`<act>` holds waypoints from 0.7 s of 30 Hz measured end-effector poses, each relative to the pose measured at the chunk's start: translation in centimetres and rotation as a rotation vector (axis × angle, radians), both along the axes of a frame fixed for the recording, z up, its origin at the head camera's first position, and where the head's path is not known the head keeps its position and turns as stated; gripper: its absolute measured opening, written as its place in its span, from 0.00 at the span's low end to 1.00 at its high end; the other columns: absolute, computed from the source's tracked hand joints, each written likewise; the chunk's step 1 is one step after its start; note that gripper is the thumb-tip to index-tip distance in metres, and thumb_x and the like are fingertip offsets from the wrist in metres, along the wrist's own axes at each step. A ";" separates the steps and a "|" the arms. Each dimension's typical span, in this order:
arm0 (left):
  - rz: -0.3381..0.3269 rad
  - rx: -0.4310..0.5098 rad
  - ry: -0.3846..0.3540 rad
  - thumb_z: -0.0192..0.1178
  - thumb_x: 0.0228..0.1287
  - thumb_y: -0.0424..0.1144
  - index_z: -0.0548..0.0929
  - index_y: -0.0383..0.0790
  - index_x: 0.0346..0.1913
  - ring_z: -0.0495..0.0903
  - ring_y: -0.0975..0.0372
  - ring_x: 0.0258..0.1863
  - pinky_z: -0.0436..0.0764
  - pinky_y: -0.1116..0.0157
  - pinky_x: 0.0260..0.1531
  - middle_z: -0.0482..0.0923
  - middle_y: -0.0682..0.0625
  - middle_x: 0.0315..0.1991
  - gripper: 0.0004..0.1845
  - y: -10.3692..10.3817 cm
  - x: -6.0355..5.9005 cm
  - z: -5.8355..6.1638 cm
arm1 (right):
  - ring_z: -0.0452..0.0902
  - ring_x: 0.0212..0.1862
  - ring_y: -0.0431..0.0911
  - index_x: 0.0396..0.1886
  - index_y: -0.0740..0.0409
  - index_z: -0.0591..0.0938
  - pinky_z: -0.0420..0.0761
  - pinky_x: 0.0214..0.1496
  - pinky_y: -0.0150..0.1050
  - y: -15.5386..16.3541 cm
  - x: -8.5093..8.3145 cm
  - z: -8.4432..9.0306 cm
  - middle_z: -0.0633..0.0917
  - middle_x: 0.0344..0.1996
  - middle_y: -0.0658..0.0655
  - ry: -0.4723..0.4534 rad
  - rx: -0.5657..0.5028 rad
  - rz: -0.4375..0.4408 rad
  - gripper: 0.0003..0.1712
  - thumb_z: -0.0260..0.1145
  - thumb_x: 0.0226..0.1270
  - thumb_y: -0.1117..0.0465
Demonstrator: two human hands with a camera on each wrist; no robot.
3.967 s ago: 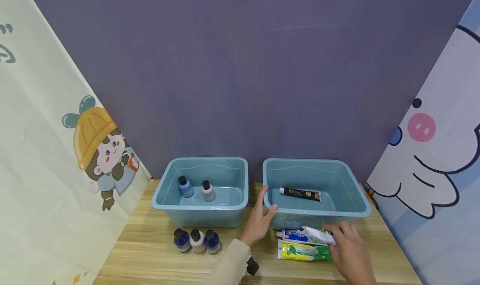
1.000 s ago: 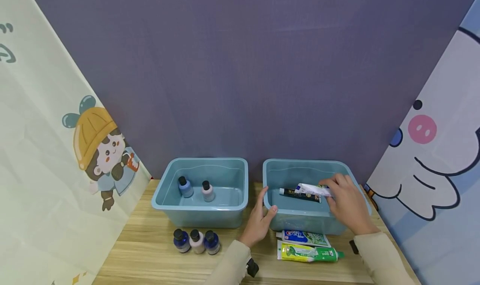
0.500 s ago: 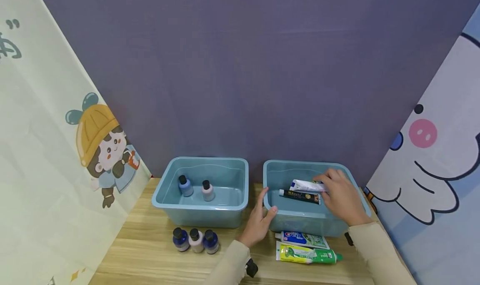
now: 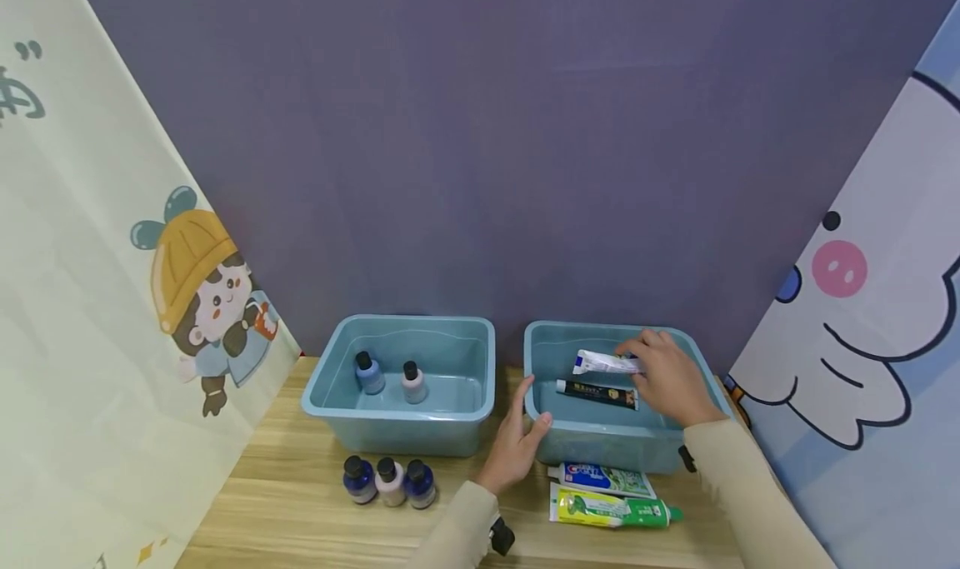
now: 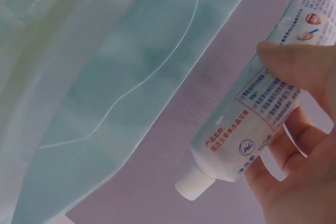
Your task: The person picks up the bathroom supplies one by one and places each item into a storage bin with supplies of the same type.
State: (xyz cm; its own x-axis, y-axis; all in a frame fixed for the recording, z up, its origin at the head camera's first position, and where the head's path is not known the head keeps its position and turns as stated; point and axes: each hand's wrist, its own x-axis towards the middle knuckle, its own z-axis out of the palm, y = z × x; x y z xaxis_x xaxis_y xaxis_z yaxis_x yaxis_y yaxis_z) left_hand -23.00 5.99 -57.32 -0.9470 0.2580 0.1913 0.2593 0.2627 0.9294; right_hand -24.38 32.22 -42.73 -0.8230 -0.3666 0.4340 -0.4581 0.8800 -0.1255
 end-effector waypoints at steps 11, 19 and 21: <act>0.002 -0.001 -0.020 0.46 0.76 0.66 0.42 0.83 0.78 0.59 0.50 0.79 0.65 0.38 0.71 0.49 0.57 0.83 0.34 -0.2 0.1 0.0 | 0.78 0.46 0.56 0.50 0.55 0.87 0.82 0.40 0.53 -0.3 -0.9 -0.3 0.83 0.45 0.58 -0.081 0.035 0.003 0.19 0.74 0.58 0.72; 0.002 0.008 -0.019 0.46 0.76 0.67 0.43 0.82 0.78 0.59 0.50 0.79 0.64 0.38 0.72 0.50 0.56 0.83 0.34 0.0 0.2 0.1 | 0.78 0.42 0.51 0.49 0.53 0.88 0.80 0.36 0.46 -0.2 -1.5 -0.5 0.82 0.42 0.55 -0.115 0.080 0.028 0.19 0.74 0.59 0.73; 0.003 0.011 -0.017 0.46 0.76 0.66 0.43 0.82 0.78 0.59 0.50 0.79 0.63 0.38 0.72 0.50 0.57 0.83 0.34 0.0 0.2 0.2 | 0.77 0.41 0.49 0.49 0.52 0.88 0.78 0.35 0.44 -0.2 -1.9 -0.5 0.82 0.41 0.54 -0.122 0.086 0.036 0.19 0.74 0.59 0.73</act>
State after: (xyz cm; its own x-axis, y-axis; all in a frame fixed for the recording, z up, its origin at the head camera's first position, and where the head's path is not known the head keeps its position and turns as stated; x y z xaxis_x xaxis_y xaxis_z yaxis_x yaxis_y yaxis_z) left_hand -22.82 5.98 -57.10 -0.9508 0.2532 0.1782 0.2429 0.2529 0.9365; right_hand -26.29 32.01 -43.26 -0.8531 -0.4287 0.2974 -0.4760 0.8730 -0.1067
